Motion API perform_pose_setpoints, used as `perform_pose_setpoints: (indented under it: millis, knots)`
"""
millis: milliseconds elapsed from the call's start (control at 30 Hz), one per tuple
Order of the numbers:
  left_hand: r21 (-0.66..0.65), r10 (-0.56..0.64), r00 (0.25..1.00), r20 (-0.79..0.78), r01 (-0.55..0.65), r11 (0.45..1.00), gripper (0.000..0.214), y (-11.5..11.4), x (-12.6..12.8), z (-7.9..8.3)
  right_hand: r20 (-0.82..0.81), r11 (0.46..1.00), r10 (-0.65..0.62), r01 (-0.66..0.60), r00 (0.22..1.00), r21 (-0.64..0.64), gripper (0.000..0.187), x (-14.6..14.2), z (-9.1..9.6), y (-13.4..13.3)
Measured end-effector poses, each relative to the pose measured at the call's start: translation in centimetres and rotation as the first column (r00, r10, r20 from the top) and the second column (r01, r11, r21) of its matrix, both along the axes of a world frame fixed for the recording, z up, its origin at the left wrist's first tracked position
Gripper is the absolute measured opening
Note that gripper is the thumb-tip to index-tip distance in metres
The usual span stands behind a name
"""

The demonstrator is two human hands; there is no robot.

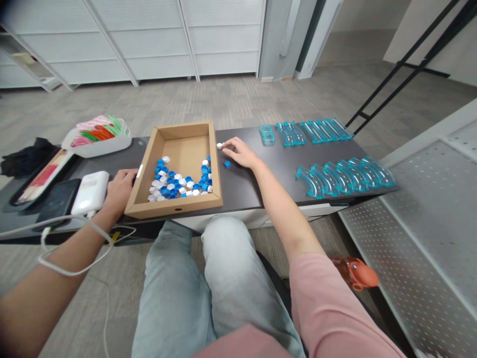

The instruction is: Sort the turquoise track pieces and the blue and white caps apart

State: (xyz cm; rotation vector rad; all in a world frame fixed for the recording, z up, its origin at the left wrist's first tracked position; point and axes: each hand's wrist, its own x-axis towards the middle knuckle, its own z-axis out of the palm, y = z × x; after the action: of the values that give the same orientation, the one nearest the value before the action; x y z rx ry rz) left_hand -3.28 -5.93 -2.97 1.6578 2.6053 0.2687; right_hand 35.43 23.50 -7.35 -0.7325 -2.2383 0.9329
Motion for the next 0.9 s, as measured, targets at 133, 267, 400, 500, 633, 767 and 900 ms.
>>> perform_pose_setpoints:
  millis: [133,267,400,500,633,767,900]
  knots:
    - [0.01,0.003,1.0,0.018,-0.003,1.0,0.065,0.1,0.0,0.0,0.082,0.987,-0.066,0.052,0.994,0.155,0.046,-1.7,-0.6,0.8]
    - [0.002,0.001,1.0,0.024,-0.001,1.0,0.066,0.2,-0.1,-0.1,0.24,0.983,-0.095,0.053,0.966,0.176,0.053,-2.2,-0.9,1.3]
    - [-0.011,-0.005,1.0,0.016,0.006,1.0,0.065,0.2,0.0,-0.1,0.297,0.975,-0.157,0.1,0.942,0.197,0.057,-2.1,-1.0,1.1]
    - [-0.007,0.002,1.0,0.016,-0.002,1.0,0.064,0.2,0.1,0.0,0.29,0.964,-0.237,0.188,0.927,0.185,0.058,-2.1,-1.2,1.2]
    - [-0.009,-0.003,1.0,0.024,0.004,1.0,0.063,0.1,0.2,0.0,0.234,0.964,-0.248,0.216,0.94,0.152,0.06,-2.0,-1.5,1.5]
    - [0.003,0.0,0.999,0.033,0.0,1.0,0.064,0.1,0.3,0.0,0.084,0.959,-0.258,0.245,0.962,0.139,0.065,-1.5,-1.4,1.9]
    - [0.009,-0.001,0.999,0.041,0.0,1.0,0.067,0.2,0.4,-0.1,-0.006,0.956,-0.274,0.273,0.962,0.104,0.071,-0.6,-1.2,1.8]
